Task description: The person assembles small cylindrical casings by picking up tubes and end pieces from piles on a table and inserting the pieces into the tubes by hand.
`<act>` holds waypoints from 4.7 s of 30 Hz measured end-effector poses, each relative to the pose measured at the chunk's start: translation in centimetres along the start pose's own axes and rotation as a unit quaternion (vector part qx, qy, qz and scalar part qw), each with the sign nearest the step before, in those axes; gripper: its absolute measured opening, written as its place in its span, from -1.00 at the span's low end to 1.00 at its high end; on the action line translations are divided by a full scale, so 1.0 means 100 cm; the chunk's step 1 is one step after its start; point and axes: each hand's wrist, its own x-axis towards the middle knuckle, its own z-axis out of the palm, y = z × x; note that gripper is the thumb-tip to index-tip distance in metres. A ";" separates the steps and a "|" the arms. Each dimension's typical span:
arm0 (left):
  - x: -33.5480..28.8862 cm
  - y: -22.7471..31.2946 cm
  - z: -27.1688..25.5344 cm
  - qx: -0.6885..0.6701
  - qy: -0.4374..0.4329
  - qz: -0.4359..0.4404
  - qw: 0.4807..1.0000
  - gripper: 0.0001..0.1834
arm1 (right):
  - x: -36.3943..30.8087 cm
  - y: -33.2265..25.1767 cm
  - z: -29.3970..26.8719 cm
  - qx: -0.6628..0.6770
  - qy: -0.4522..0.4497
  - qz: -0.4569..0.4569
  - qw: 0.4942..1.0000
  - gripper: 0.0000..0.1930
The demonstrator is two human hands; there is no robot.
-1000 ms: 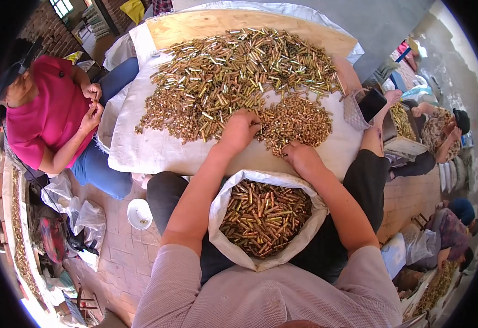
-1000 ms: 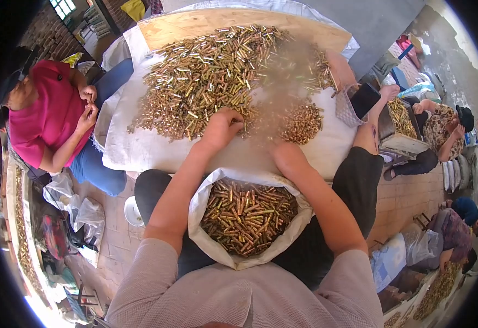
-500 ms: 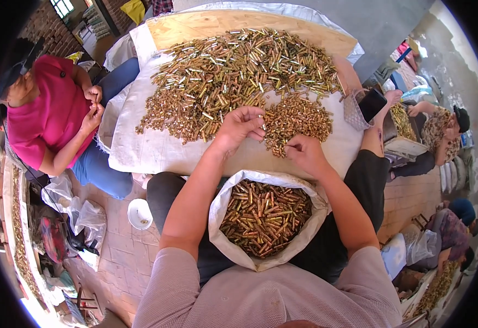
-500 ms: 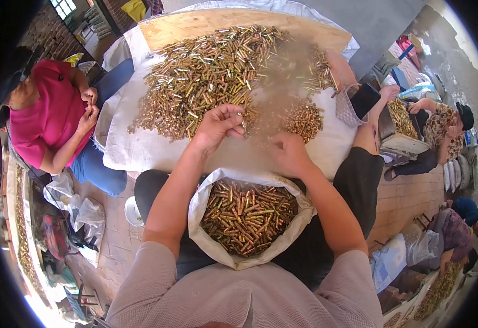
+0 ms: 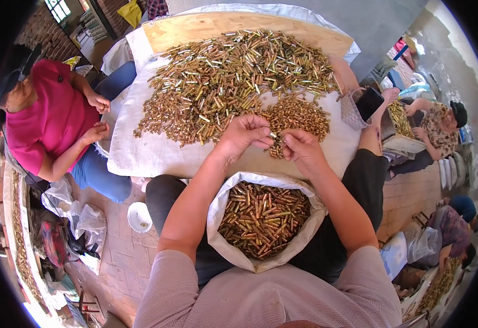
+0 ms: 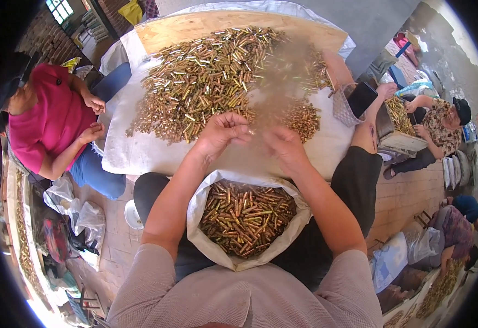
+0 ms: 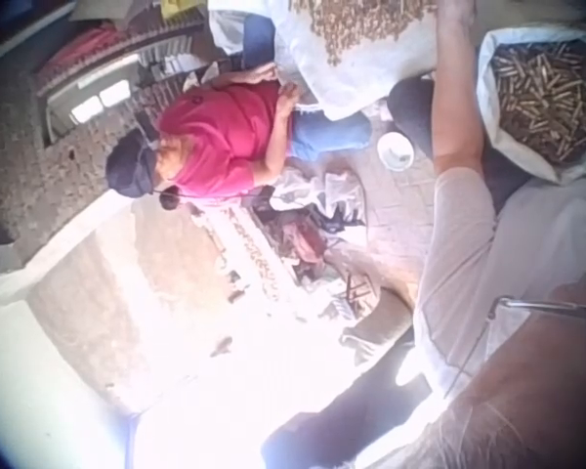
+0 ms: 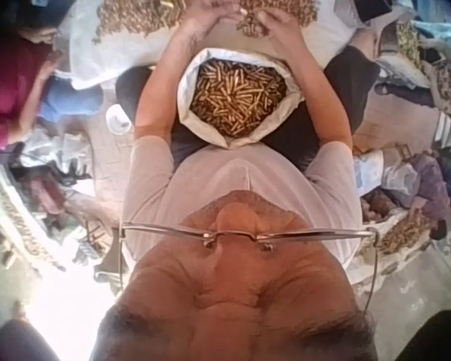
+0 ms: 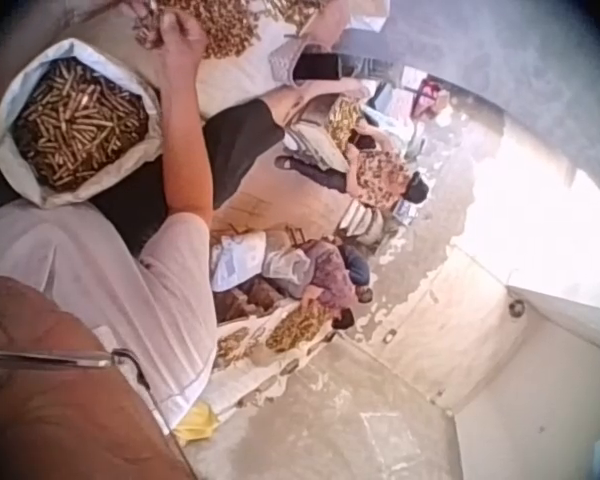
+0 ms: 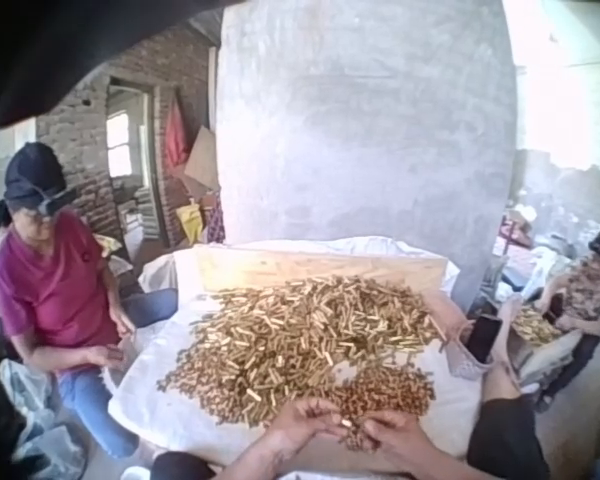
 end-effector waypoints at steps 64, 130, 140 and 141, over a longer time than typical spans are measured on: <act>0.011 -0.019 -0.040 0.658 0.126 0.122 0.732 -0.83 | -0.001 -0.018 -0.050 -0.510 -0.099 -0.023 0.854 -0.91; -0.008 -0.002 0.009 0.029 -0.039 -0.021 0.999 -0.88 | -0.008 -0.006 0.006 -0.044 -0.037 0.002 0.998 -0.87; -0.010 -0.003 0.015 -0.026 -0.048 -0.042 0.998 -0.87 | -0.007 0.001 0.005 -0.003 -0.037 -0.014 0.999 -0.85; -0.010 -0.003 0.014 -0.024 -0.048 -0.040 0.998 -0.87 | -0.007 0.000 0.006 -0.003 -0.038 -0.013 0.999 -0.85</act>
